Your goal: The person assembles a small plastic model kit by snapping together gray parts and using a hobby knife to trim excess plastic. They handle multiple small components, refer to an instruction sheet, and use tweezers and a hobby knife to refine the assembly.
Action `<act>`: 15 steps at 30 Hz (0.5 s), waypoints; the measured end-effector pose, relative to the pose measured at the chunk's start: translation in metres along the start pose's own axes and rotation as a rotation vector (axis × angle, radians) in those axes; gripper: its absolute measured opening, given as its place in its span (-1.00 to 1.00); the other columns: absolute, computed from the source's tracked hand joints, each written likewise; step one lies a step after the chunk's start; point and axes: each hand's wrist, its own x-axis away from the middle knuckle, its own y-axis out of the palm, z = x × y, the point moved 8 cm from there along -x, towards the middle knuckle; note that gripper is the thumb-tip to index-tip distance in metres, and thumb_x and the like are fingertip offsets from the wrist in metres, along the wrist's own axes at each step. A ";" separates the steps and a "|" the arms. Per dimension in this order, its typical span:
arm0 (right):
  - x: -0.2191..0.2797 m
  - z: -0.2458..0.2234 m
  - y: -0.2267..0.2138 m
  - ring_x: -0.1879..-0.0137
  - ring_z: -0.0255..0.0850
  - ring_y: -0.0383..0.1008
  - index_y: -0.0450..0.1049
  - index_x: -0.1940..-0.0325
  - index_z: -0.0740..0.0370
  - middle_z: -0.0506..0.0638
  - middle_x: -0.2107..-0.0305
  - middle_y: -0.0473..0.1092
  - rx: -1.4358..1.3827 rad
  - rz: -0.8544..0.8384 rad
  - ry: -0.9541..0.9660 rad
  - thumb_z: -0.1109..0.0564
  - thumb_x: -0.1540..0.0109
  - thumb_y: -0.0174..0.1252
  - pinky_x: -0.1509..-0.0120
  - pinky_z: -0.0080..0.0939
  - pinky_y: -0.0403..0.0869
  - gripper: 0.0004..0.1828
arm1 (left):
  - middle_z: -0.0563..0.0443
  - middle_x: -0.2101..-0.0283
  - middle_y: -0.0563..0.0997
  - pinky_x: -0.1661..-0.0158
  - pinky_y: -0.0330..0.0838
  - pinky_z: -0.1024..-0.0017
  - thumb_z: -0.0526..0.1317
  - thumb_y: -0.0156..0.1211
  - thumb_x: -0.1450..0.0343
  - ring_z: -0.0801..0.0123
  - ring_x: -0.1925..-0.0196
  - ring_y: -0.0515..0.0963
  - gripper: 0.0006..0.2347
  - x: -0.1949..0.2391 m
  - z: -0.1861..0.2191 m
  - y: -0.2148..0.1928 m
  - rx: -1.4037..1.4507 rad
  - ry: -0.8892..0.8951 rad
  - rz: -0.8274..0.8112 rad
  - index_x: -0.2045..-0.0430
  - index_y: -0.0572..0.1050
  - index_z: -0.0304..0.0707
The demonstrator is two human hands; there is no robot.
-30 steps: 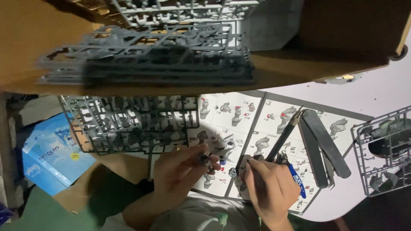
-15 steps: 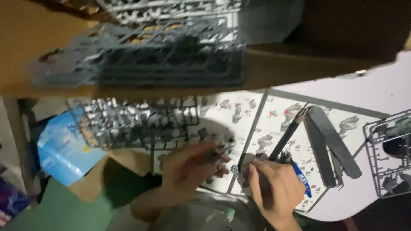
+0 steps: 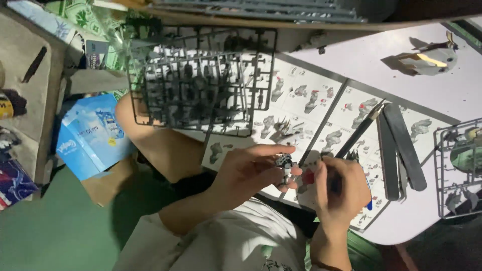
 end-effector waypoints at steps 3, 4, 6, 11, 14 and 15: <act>0.005 0.000 0.000 0.39 -0.16 0.31 0.42 0.26 0.43 0.17 0.41 0.39 -0.010 0.011 0.008 0.35 -0.29 0.12 0.27 -0.27 0.29 -0.95 | -0.24 0.37 0.61 0.12 0.58 0.38 -0.19 0.10 -0.40 0.15 0.22 0.66 -0.58 0.009 -0.001 0.002 0.034 -0.141 0.010 -0.08 0.33 -0.51; 0.005 0.001 0.001 0.39 -0.16 0.31 0.42 0.26 0.43 0.17 0.41 0.39 -0.009 0.009 0.001 0.35 -0.29 0.12 0.27 -0.27 0.29 -0.95 | -0.24 0.37 0.61 0.12 0.58 0.38 -0.19 0.10 -0.40 0.15 0.22 0.66 -0.58 0.011 -0.004 0.004 0.037 -0.134 0.012 -0.08 0.33 -0.51; 0.005 0.004 -0.002 0.52 -0.06 0.31 0.48 0.26 0.45 0.16 0.52 0.39 -0.103 0.077 -0.025 0.38 -0.24 0.20 0.40 -0.12 0.27 -0.97 | -0.47 0.32 0.58 0.36 0.64 0.27 -0.36 0.18 -0.37 0.08 0.31 0.64 -0.71 0.013 0.004 0.001 0.113 0.071 0.088 0.07 0.43 -0.62; 0.009 0.006 -0.004 0.56 -0.09 0.29 0.47 0.27 0.43 0.16 0.54 0.38 -0.133 0.101 -0.025 0.39 -0.24 0.19 0.44 -0.19 0.24 -0.98 | -0.46 0.30 0.60 0.38 0.63 0.30 -0.34 0.18 -0.37 0.11 0.29 0.64 -0.71 0.021 0.008 0.000 0.067 0.087 0.097 0.08 0.46 -0.61; 0.012 0.011 -0.005 0.60 -0.14 0.25 0.48 0.28 0.42 0.14 0.56 0.38 -0.147 0.121 0.008 0.39 -0.24 0.20 0.47 -0.22 0.23 -0.98 | -0.48 0.30 0.60 0.37 0.63 0.31 -0.35 0.18 -0.37 0.11 0.30 0.64 -0.72 0.020 0.009 -0.001 0.054 0.081 0.114 0.09 0.47 -0.61; 0.010 0.013 -0.006 0.61 -0.15 0.24 0.48 0.27 0.42 0.13 0.56 0.38 -0.151 0.137 0.007 0.38 -0.24 0.20 0.48 -0.23 0.22 -0.98 | -0.49 0.29 0.59 0.36 0.64 0.30 -0.34 0.17 -0.37 0.13 0.30 0.64 -0.72 0.018 0.010 -0.002 0.037 0.083 0.124 0.09 0.47 -0.61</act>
